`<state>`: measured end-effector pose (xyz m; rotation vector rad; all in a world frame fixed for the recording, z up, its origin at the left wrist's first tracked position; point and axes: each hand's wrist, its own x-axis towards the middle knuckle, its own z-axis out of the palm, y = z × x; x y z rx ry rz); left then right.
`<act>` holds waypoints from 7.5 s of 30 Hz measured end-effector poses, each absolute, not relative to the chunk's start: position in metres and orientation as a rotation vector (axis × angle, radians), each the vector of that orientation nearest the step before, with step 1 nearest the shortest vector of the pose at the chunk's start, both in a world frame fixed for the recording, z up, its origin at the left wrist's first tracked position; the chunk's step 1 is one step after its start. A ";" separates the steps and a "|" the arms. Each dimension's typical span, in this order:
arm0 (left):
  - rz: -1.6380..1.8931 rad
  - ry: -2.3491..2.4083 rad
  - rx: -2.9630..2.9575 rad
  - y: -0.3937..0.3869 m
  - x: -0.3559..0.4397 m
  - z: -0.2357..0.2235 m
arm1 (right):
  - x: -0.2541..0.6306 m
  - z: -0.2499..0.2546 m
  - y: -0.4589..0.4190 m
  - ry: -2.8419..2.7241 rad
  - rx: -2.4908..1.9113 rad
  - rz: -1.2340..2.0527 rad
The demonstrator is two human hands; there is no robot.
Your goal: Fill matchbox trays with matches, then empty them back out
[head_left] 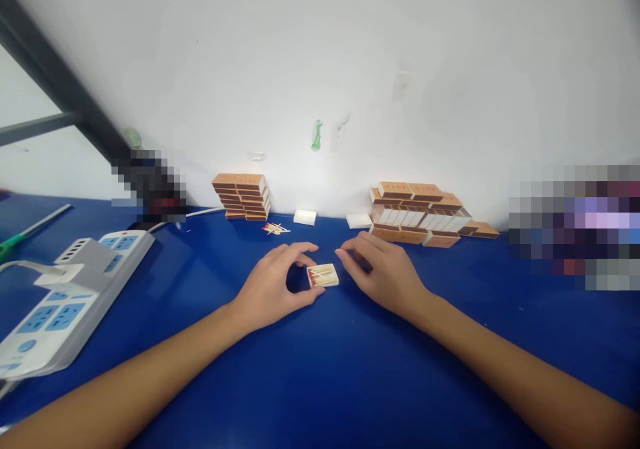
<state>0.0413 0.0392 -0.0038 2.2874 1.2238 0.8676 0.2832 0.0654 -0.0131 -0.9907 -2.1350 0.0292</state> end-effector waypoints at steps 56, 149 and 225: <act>0.913 1.313 2.329 0.035 0.042 -0.002 | 0.203 0.032 0.133 -2.606 -1.116 0.427; 0.749 1.329 2.316 0.023 0.042 0.000 | 0.272 0.037 0.053 -2.514 -1.190 0.723; 0.854 1.312 2.354 0.024 0.042 -0.004 | 0.435 0.019 0.095 -1.063 -2.049 0.360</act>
